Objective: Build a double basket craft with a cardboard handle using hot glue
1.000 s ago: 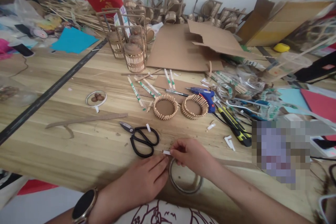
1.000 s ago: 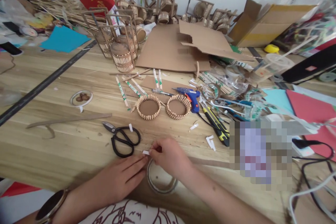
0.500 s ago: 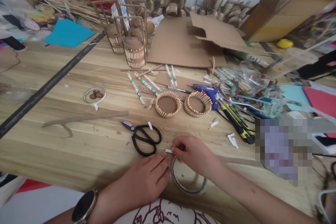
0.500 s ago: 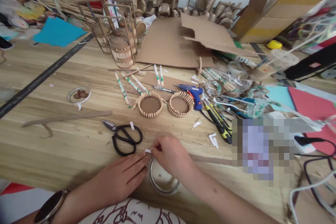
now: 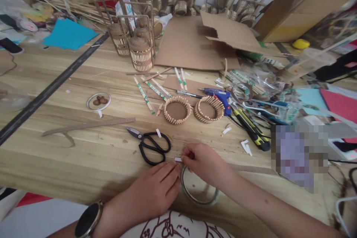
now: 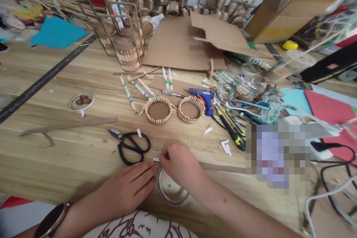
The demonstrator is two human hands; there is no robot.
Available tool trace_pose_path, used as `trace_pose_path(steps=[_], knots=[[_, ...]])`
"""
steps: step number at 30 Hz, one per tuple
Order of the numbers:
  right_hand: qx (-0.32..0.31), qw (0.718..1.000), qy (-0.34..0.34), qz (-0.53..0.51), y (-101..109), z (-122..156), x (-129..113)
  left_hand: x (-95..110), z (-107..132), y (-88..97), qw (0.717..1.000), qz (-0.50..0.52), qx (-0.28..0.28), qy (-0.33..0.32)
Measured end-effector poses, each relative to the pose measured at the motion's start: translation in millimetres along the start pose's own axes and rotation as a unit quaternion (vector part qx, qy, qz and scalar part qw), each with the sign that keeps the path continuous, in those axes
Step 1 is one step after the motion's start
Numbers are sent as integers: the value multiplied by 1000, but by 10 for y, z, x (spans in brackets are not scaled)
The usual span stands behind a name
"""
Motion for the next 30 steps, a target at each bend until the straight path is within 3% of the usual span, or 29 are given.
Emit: trace_pose_path(steps=[8,24,30], knots=[[5,1000,3,10,24,13,-41,-53,-23,98,999,-22,16,39],[11,1000,-6,22,35,26,-43,-90,-63,28,999,-24,-13,38],[-55,997,-1,-54,28,24,30,-97,-98,6,999,-15,-2,50]])
Point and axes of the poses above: each hand's wrist, its own z-axis away from the middle knuckle, its own y-axis out of the back of the hand, x = y × z, the point moved 6 cm from there along -z, towards the middle knuckle, and after that the axes turned 3 degrees about -x, right-handed, at the moved point
